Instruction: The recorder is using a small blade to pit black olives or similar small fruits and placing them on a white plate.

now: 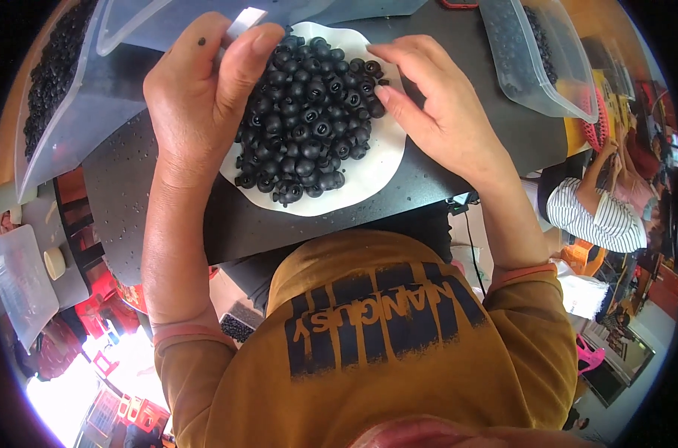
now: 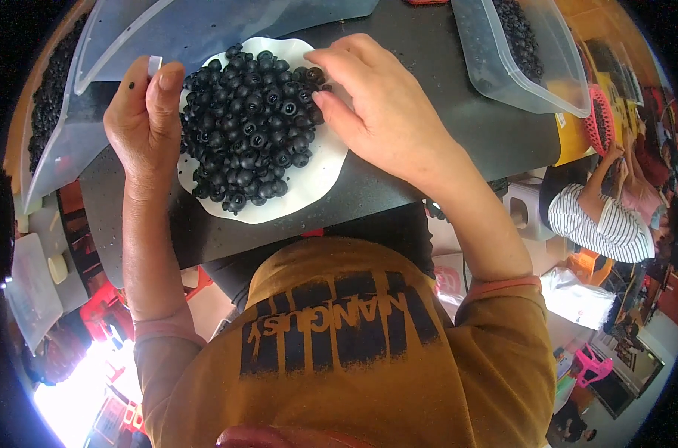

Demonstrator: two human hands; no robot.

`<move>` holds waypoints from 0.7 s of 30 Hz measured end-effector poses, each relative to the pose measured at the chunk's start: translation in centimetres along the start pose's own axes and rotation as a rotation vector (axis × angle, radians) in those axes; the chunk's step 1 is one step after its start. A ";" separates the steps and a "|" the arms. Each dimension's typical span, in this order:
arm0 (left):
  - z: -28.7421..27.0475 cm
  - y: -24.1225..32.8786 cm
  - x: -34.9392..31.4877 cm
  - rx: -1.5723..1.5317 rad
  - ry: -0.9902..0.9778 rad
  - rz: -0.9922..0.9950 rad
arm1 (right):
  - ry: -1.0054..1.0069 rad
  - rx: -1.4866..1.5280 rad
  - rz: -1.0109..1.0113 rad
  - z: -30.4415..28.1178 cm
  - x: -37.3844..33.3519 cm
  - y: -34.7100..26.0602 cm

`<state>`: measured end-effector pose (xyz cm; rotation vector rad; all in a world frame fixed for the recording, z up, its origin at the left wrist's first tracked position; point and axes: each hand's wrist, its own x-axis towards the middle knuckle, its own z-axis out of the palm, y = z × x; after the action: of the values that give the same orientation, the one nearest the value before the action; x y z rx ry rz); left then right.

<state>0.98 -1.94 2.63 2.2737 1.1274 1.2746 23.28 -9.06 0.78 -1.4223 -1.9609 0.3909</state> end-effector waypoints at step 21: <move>0.8 -0.4 -0.2 -0.004 -0.041 0.029 | 0.129 0.358 0.316 1.4 -0.9 1.5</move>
<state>1.34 -1.71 1.85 2.3106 1.0805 1.2343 23.57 -9.15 -1.42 -1.4762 -1.4750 0.7342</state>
